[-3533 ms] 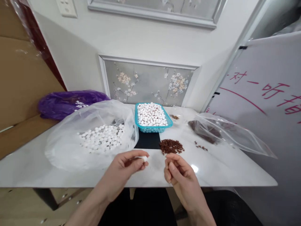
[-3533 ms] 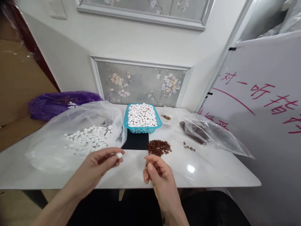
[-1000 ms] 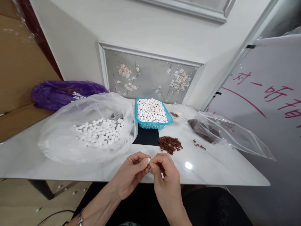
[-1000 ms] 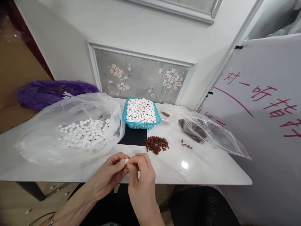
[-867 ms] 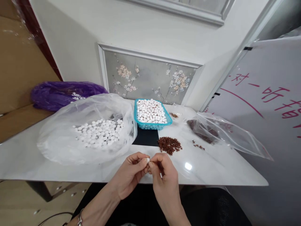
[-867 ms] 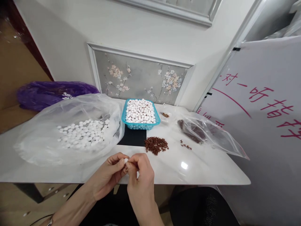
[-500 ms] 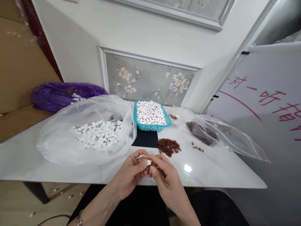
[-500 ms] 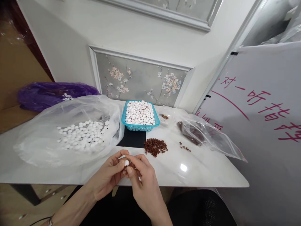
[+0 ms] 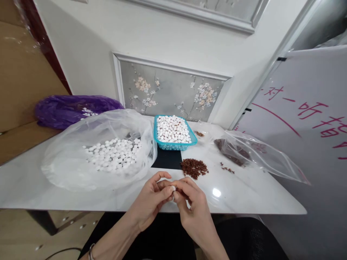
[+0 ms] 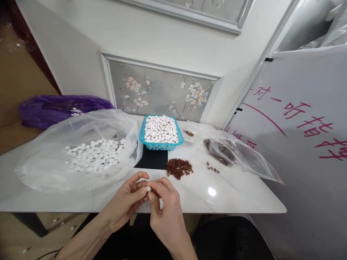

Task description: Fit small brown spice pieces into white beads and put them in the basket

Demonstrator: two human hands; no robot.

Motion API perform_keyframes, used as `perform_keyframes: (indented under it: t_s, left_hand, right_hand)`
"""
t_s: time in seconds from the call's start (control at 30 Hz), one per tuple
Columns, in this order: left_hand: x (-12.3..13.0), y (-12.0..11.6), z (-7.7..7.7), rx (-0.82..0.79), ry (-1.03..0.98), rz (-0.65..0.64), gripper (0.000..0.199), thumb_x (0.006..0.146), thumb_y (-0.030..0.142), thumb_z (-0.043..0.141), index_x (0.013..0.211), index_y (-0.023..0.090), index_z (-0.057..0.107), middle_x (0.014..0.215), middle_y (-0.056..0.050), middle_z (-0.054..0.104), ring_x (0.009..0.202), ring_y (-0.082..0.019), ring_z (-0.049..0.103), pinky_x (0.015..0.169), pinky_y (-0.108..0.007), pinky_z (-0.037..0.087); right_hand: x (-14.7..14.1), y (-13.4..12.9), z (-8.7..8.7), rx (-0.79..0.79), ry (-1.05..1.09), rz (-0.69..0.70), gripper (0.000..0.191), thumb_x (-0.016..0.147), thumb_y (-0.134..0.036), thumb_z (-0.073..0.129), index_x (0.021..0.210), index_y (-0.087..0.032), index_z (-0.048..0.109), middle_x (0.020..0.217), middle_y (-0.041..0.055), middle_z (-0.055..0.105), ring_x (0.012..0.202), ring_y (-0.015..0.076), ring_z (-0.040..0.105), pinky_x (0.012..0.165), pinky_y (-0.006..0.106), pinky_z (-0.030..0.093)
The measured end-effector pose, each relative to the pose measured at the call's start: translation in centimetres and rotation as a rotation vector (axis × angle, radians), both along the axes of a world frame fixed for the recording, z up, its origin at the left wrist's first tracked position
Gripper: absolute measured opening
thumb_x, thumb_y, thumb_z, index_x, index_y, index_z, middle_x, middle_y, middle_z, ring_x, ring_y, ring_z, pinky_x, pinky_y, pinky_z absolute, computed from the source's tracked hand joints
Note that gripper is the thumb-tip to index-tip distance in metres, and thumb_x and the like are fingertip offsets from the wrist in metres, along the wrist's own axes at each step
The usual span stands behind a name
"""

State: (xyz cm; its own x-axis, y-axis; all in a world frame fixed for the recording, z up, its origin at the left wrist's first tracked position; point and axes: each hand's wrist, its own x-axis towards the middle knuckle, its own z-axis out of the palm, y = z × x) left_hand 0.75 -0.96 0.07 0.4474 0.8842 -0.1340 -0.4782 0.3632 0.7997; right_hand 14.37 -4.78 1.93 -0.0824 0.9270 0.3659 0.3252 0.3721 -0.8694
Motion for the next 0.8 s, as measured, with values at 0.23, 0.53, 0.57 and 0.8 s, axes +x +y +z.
perform_keyframes:
  t_s: [0.23, 0.53, 0.57, 0.8]
  left_hand:
    - [0.1, -0.2, -0.1, 0.007, 0.022, 0.013, 0.026, 0.073, 0.018, 0.071, 0.093, 0.019, 0.054, 0.070, 0.002, 0.063, 0.067, -0.008, 0.058, 0.069, -0.021, 0.044]
    - [1.2, 3.0, 3.4, 0.095, 0.065, 0.190, 0.016, 0.073, 0.024, 0.071, 0.083, 0.014, 0.065, 0.078, -0.003, 0.065, 0.072, -0.009, 0.059, 0.076, -0.021, 0.048]
    - [1.7, 4.0, 4.2, 0.147, 0.077, 0.224, 0.016, 0.072, 0.024, 0.071, 0.083, 0.013, 0.066, 0.082, -0.004, 0.066, 0.076, -0.011, 0.061, 0.081, -0.023, 0.048]
    - [4.4, 10.9, 8.2, 0.299, 0.305, 0.376, 0.044, 0.077, 0.020, 0.061, 0.119, 0.006, 0.054, 0.132, -0.023, 0.048, 0.115, -0.023, 0.052, 0.094, -0.034, 0.043]
  right_hand:
    - [-0.3, 0.0, -0.3, 0.033, -0.008, -0.044, 0.023, 0.089, -0.017, 0.045, 0.101, -0.019, 0.065, 0.084, 0.0042, 0.055, 0.075, 0.0151, 0.056, 0.068, 0.026, 0.047]
    - [2.4, 0.5, -2.9, -0.032, 0.074, -0.245, 0.029, 0.090, -0.033, 0.047, 0.112, -0.020, 0.060, 0.081, 0.0030, 0.060, 0.069, 0.0146, 0.057, 0.066, 0.025, 0.049]
    - [2.8, 0.8, -3.2, -0.049, 0.073, -0.286, 0.029, 0.089, -0.035, 0.048, 0.109, -0.019, 0.061, 0.079, 0.0032, 0.061, 0.068, 0.0150, 0.057, 0.065, 0.025, 0.050]
    - [3.6, 1.9, -5.0, -0.100, 0.072, -0.294, 0.032, 0.081, -0.043, 0.057, 0.096, -0.017, 0.069, 0.092, 0.0093, 0.070, 0.081, 0.0225, 0.065, 0.070, 0.028, 0.054]
